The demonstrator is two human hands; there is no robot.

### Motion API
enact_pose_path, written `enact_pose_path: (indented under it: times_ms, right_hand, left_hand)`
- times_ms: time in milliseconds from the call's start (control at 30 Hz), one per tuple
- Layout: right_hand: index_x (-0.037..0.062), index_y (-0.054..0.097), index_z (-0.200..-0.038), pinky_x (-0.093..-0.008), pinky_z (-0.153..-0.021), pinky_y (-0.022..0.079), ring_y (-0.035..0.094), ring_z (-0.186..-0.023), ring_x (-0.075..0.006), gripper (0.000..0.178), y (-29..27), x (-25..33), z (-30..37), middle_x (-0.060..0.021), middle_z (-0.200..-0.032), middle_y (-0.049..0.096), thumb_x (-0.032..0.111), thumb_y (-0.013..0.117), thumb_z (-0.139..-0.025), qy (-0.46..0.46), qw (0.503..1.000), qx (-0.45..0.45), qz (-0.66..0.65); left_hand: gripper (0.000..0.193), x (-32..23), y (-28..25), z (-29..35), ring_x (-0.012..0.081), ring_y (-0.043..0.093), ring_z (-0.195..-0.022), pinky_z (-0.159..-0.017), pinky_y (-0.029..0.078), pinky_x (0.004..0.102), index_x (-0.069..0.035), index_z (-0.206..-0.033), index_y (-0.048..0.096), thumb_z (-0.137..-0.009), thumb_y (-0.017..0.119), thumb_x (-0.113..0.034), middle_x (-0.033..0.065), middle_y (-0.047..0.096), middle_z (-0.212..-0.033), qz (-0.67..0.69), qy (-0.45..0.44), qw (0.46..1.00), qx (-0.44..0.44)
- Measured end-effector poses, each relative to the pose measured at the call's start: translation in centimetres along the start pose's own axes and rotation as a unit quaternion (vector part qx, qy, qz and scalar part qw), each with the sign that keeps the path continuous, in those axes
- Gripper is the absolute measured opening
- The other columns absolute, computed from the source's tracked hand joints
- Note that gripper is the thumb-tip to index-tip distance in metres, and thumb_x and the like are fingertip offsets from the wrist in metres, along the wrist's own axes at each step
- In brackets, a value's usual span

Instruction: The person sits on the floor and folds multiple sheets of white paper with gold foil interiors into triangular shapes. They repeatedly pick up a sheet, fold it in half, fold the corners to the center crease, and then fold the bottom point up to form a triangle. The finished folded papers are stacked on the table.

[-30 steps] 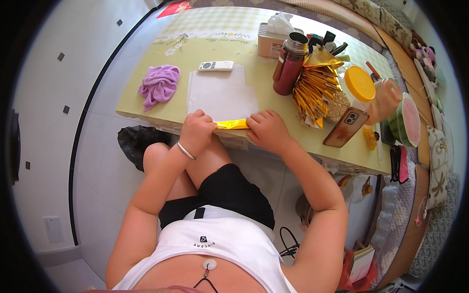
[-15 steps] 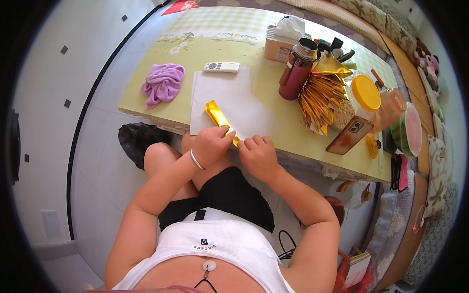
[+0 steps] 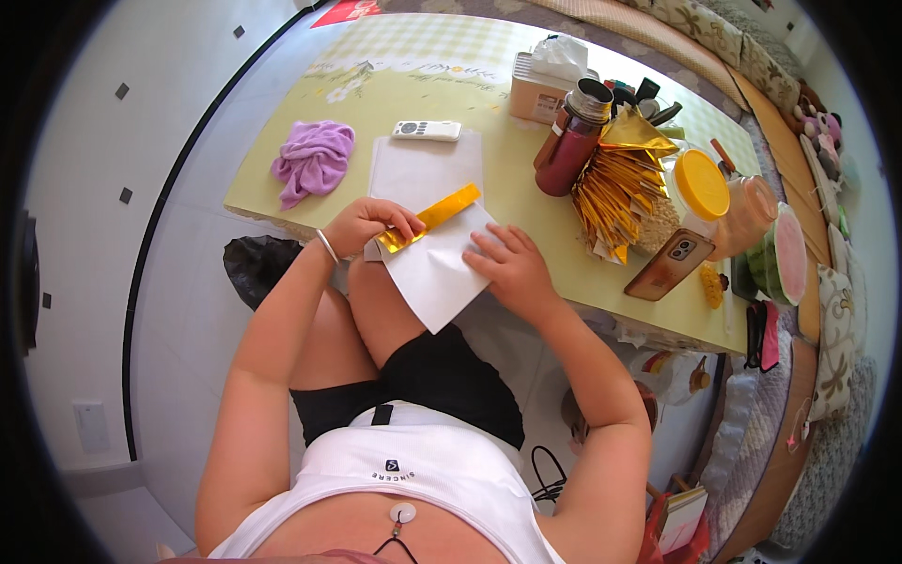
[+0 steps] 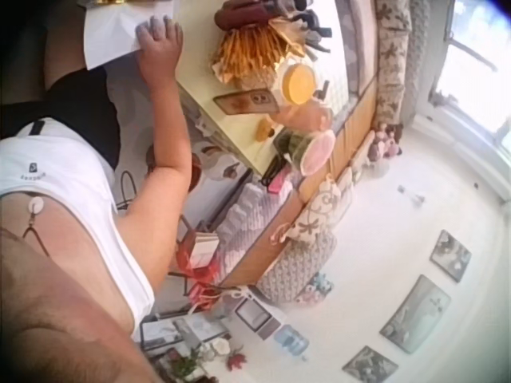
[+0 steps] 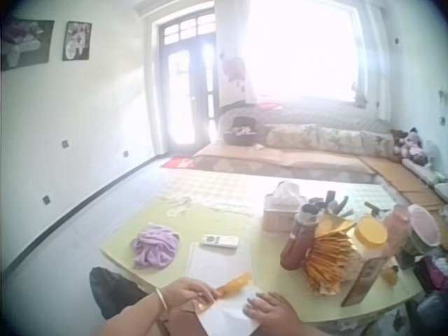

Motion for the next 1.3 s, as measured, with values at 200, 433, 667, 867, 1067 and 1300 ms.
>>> enact_pose_path:
  times_ms: [200,433,667,867,1067,1300]
  right_hand:
    - [0.0074,0.062,-0.082,-0.0374,-0.073,0.045,0.059,-0.079,-0.0243,0.010,1.9,2.2,-2.5,-0.0058,-0.080,0.059,0.010,0.061,-0.072,0.044,0.994,0.055,0.078]
    - [0.0063,0.064,-0.076,-0.0375,-0.078,0.047,0.061,-0.090,-0.0268,0.008,3.2,3.3,-4.6,-0.0097,-0.092,0.064,0.011,0.064,-0.070,0.054,0.994,0.040,0.089]
    - [0.0056,0.070,-0.087,-0.0441,-0.103,0.044,0.054,-0.122,-0.0333,0.019,2.0,0.7,-4.8,-0.0169,-0.130,0.061,0.012,0.072,-0.069,0.056,0.991,0.118,-0.030]
    - [0.0087,0.070,-0.088,-0.0425,-0.103,0.043,0.052,-0.126,-0.0322,0.023,0.0,-1.0,-5.8,-0.0119,-0.133,0.060,0.016,0.078,-0.068,0.065,0.981,0.142,-0.114]
    - [0.0125,0.071,-0.093,-0.0455,-0.103,0.042,0.051,-0.129,-0.0304,0.023,0.6,-2.1,-5.3,-0.0084,-0.137,0.057,0.014,0.076,-0.071,-0.002,0.990,0.099,-0.095]
    - [0.0154,0.072,-0.107,-0.0469,-0.113,0.037,0.046,-0.136,-0.0309,0.027,2.1,-2.1,-4.7,-0.0080,-0.140,0.056,0.014,0.072,-0.080,-0.070,0.984,0.141,-0.078]
  left_hand:
    - [0.034,-4.6,2.2,1.9,0.0317,0.057,-0.124,-0.106,0.042,0.0399,0.001,-0.104,0.072,-0.078,0.072,-0.021,0.0165,0.066,-0.122,-0.265,0.179,0.942,-0.103]
    - [0.040,-1.2,8.0,4.5,0.0378,0.062,-0.110,-0.098,0.049,0.0450,-0.001,-0.104,0.070,-0.067,0.078,-0.014,0.0186,0.065,-0.120,-0.542,0.194,0.804,-0.150]
    - [0.016,-0.6,5.4,4.2,0.0406,0.057,-0.113,-0.094,0.048,0.0426,-0.001,-0.084,0.066,-0.070,0.073,-0.003,0.0240,0.062,-0.120,-0.429,0.162,0.869,-0.186]
    - [0.014,-0.4,3.5,3.4,0.0407,0.057,-0.111,-0.094,0.047,0.0448,-0.002,-0.081,0.066,-0.069,0.074,-0.003,0.0227,0.063,-0.119,-0.408,0.158,0.885,-0.161]
    - [0.010,-1.9,3.9,3.2,0.0389,0.060,-0.115,-0.095,0.048,0.0445,-0.002,-0.077,0.066,-0.069,0.073,-0.002,0.0201,0.064,-0.126,-0.435,0.152,0.870,-0.175]
    - [0.012,-1.3,3.4,3.7,0.0407,0.062,-0.113,-0.091,0.053,0.0432,0.000,-0.082,0.060,-0.073,0.067,0.002,0.0218,0.065,-0.122,-0.427,0.124,0.892,-0.075]
Point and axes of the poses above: each hand's wrist, its own z-axis away from the middle knuckle, its own y-axis out of the palm, x = y × z, the point moved 2 cm from there along -z, towards the middle knuckle
